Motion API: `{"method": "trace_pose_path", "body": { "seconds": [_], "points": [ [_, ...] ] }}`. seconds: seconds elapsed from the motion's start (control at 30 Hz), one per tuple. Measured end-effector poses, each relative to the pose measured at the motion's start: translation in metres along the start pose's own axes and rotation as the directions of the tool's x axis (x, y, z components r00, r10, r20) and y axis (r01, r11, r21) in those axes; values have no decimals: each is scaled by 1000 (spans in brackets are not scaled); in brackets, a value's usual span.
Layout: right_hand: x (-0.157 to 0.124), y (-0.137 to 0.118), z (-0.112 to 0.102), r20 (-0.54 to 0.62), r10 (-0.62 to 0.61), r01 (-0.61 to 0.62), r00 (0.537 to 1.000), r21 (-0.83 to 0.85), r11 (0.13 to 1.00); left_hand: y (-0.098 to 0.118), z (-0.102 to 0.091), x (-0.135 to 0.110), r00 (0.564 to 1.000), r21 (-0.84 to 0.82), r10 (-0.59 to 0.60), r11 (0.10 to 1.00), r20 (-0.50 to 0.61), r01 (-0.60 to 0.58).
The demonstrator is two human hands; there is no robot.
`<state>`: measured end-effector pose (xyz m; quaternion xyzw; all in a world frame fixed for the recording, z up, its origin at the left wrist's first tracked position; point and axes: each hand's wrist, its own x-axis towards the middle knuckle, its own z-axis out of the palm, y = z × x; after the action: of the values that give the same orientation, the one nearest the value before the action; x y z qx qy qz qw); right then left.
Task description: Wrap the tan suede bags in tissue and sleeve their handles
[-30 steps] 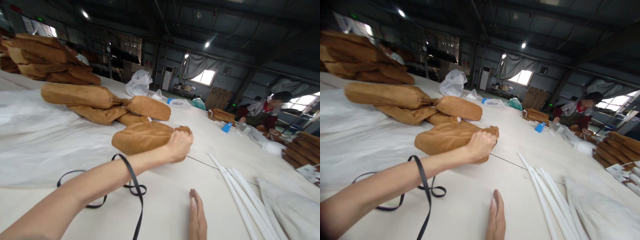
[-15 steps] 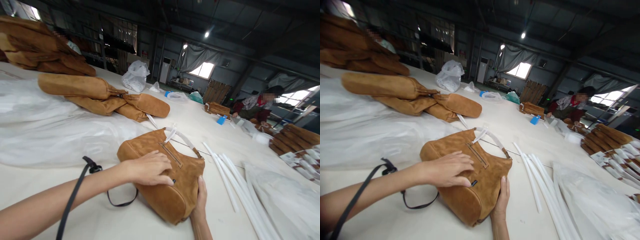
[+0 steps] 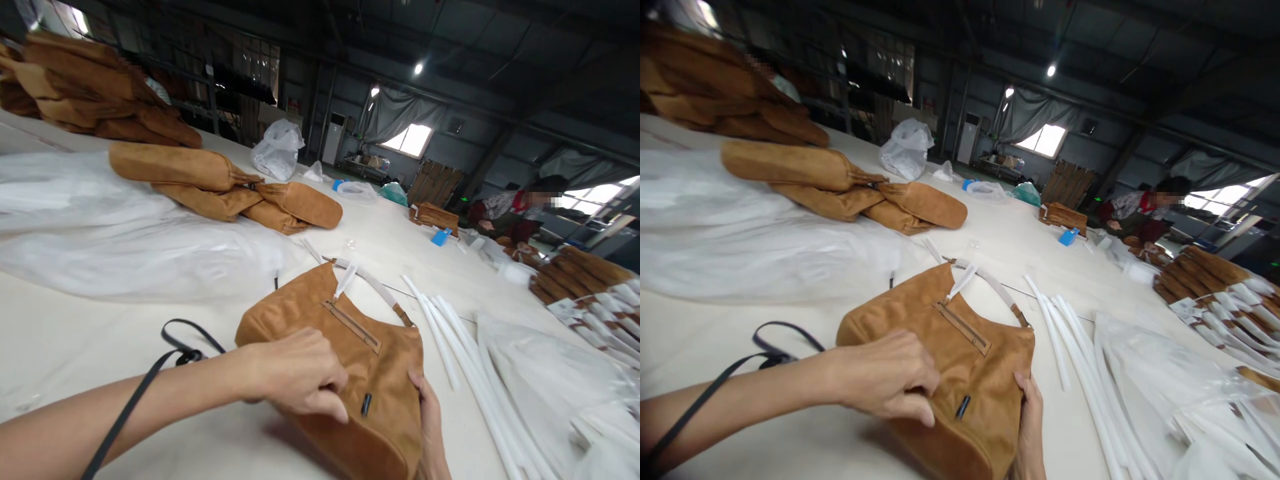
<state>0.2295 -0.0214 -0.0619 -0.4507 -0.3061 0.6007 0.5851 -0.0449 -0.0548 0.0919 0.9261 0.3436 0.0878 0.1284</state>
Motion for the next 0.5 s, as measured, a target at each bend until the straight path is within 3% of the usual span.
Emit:
{"method": "trace_pose_path", "body": {
  "seconds": [0.07, 0.1, 0.2, 0.23, 0.37, 0.5],
  "points": [
    [-25, -11, -29, 14, 112, -113, 994, 3, 994, 10, 0, 9, 1000, -116, -18, 993, -17, 16],
    [-37, -17, -42, -1, 135, -135, 991, 1, 991, 9, 0, 17, 995, -135, -87, 988, -51, 80],
    [-65, -26, -69, -103, 130, -132, 986, -11, 991, -11, 8, 50, 915, -93, -385, 922, -120, 375],
    [-72, -25, -74, -134, 125, -129, 983, -18, 992, -20, 14, 63, 896, -92, -430, 902, -111, 422],
    [-91, -9, -82, -206, 37, -72, 978, -161, 984, -42, 37, 107, 909, -137, -417, 901, -21, 411],
    [-100, 2, -84, -222, -89, 18, 971, -303, 953, -35, 46, 120, 944, -195, -309, 925, 117, 326]
  ]
}}
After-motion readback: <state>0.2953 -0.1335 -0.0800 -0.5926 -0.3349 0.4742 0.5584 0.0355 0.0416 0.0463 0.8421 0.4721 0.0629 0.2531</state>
